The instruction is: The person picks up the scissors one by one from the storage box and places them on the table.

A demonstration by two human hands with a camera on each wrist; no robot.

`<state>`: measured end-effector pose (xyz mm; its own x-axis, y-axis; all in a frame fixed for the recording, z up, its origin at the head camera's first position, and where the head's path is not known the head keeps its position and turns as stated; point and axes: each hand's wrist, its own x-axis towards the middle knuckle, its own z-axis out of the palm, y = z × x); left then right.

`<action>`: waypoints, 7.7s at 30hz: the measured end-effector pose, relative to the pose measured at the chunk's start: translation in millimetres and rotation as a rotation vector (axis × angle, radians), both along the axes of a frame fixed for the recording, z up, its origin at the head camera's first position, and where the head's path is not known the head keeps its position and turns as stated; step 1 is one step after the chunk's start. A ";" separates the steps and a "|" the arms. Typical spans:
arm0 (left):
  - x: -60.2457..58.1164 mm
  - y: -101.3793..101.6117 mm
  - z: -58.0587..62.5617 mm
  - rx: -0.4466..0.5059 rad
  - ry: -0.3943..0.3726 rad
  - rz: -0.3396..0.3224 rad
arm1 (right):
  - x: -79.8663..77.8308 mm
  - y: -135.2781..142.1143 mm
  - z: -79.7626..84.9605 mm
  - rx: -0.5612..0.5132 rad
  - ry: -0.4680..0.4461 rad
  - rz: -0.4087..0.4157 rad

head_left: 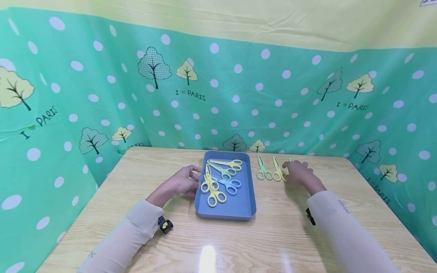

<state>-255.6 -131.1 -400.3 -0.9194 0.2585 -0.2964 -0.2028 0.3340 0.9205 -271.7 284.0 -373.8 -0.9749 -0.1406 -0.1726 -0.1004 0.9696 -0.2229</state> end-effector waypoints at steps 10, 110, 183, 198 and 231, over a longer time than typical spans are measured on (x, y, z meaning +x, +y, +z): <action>-1.6 -0.3 -2.3 0.008 -0.008 0.005 | 2.2 -38.0 3.3 -0.019 0.187 0.061; -1.6 -0.8 -0.4 0.003 -0.010 -0.011 | 30.2 -166.9 -5.4 0.229 0.102 0.552; -1.8 -3.2 -4.3 0.020 0.015 -0.029 | 19.0 -62.9 -10.7 -0.088 0.466 -0.155; 0.1 -3.3 -2.8 0.024 0.005 -0.033 | 20.2 -4.4 -7.4 -0.113 0.365 -0.194; -3.1 -3.4 -5.1 0.043 -0.008 -0.031 | 7.9 83.7 -14.2 0.018 0.088 -0.106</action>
<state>-258.7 -134.5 -405.4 -0.9083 0.2998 -0.2916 -0.2001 0.3008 0.9325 -263.8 367.7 -388.0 -0.9956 -0.0340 -0.0871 -0.0159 0.9796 -0.2004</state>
